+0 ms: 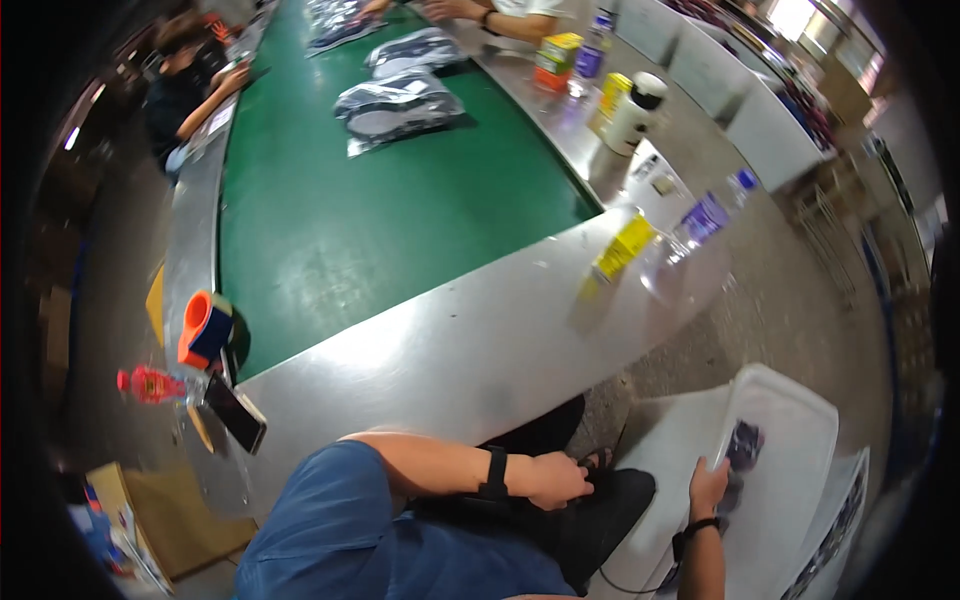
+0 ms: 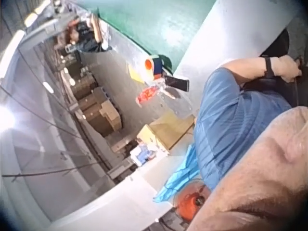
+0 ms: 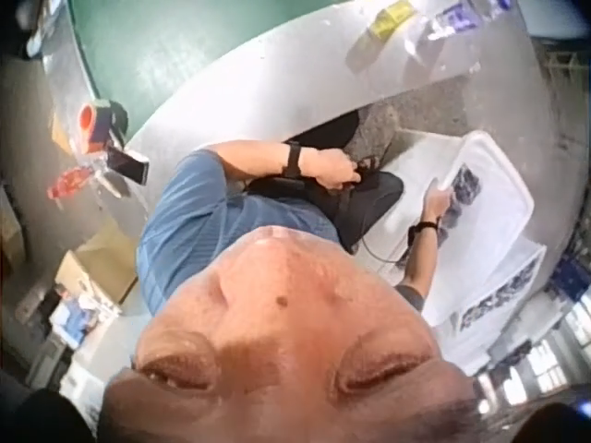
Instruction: Picking up bagged shoes from a large plastic bin and placing them onto a moving conveyor belt for further processing.
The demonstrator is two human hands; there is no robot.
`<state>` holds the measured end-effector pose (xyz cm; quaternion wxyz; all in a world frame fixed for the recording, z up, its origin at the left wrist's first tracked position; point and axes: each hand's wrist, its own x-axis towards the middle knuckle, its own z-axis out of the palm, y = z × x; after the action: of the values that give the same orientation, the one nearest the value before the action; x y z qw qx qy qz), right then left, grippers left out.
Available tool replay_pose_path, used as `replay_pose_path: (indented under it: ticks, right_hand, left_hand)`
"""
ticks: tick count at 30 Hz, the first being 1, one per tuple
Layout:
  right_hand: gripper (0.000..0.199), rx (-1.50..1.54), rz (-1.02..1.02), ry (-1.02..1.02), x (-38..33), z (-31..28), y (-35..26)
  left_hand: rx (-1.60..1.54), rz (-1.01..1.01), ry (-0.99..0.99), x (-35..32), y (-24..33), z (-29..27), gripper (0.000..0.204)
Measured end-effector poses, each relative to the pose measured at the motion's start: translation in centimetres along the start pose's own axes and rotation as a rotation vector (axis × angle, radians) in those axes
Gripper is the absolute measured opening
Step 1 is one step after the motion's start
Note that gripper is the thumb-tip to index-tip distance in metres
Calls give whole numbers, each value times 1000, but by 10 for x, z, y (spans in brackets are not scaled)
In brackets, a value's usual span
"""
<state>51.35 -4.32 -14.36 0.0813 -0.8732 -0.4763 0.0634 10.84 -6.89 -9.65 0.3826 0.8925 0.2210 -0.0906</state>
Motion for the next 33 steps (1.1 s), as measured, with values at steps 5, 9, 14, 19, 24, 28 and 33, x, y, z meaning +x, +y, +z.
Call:
replay_pose_path:
  ticks: [5,9,14,19,24,28,33]
  right_hand:
    - [47,-5,23,41,-4,-9,1]
    - [47,8,16,38,-2,-17,8]
    - [47,-3,88,-10,1,-16,-3]
    - [48,73,83,-36,-5,-19,4]
    - [47,88,48,-47,-3,-22,3]
    - [47,115,49,-42,0,-21,2]
    - [45,114,70,-60,-1,-22,4]
  left_hand:
    - [30,34,7,1,4,-10,65]
    - [53,94,79,3,8,-11,64]
    - [77,89,62,-3,12,-11,63]
    - [81,96,38,2,15,-9,65]
    - [37,82,2,4,16,-16,68]
    - [-4,68,8,4,12,-27,68]
    - [-73,49,-11,9,8,-32,69]
